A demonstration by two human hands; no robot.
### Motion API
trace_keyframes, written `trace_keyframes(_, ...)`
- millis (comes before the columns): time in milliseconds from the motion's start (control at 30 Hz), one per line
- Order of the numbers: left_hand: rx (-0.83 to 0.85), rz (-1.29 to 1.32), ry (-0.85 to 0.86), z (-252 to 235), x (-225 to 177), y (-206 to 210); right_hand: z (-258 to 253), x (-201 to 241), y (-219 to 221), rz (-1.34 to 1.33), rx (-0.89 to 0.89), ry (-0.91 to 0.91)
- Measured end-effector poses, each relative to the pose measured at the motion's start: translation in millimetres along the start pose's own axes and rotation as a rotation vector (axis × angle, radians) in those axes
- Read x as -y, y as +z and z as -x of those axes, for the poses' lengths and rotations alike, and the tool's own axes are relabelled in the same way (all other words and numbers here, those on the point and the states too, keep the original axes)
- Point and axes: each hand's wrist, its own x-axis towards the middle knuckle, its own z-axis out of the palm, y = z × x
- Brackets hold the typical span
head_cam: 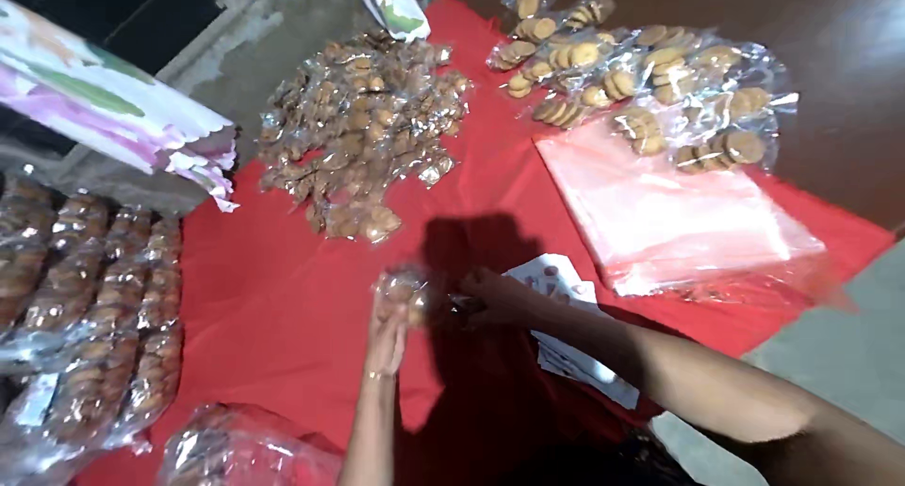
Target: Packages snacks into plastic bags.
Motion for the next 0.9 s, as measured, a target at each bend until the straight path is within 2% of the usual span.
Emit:
trace_keyframes(67, -0.160, 0.412, -0.071, 52.1, 16.5, -22.4, -1.3, 2.8, 8.5, -0.086, -0.001, -0.026)
trace_keyframes(133, -0.163, 0.488, -0.111, 97.8, 26.3, -32.8, 1.0, 6.6, 18.8, -0.260, -0.088, -0.068)
trace_keyframes(200, -0.042, 0.304, -0.091, 123.3, 31.3, -34.6, 0.0, 14.5, 35.0, -0.362, -0.112, -0.187)
trace_keyframes(267, 0.063, 0.107, -0.078, 127.1, 34.5, -36.9, -2.8, 21.8, 52.1, -0.440, 0.039, -0.346)
trace_keyframes(333, 0.086, -0.052, -0.017, 126.6, 35.7, -42.1, -6.0, 24.3, 60.8, -0.519, 0.188, -0.436)
trace_keyframes(367, 0.082, -0.140, 0.029, 128.1, 37.0, -47.3, -8.6, 21.0, 62.8, -0.559, 0.146, -0.442)
trace_keyframes(433, 0.089, -0.276, 0.099, 132.5, 40.7, -55.5, -16.1, 15.9, 65.5, -0.605, -0.134, -0.406)
trace_keyframes(467, 0.099, -0.300, 0.125, 135.8, 43.4, -57.1, -22.7, 13.2, 69.6, -0.574, -0.263, -0.391)
trace_keyframes(533, 0.154, -0.287, 0.165, 141.7, 49.0, -58.5, -32.0, 9.5, 84.8, -0.467, -0.318, -0.372)
trace_keyframes(633, 0.251, -0.345, 0.246, 144.9, 51.1, -55.3, -26.1, 5.7, 105.9, -0.288, -0.184, -0.476)
trace_keyframes(700, 0.223, -0.408, 0.304, 149.7, 52.8, -51.1, -6.0, 2.1, 101.7, -0.271, -0.008, -0.557)
trace_keyframes(767, 0.201, -0.389, 0.325, 156.3, 58.0, -46.7, 17.0, 0.4, 106.5, -0.319, 0.084, -0.611)
trace_keyframes(833, 0.172, -0.341, 0.285, 168.2, 61.9, -41.0, 37.9, 1.7, 131.3, -0.335, 0.043, -0.605)
trace_keyframes(900, 0.129, -0.337, 0.228, 191.4, 57.7, -40.6, 53.1, 7.8, 162.5, -0.291, -0.126, -0.551)
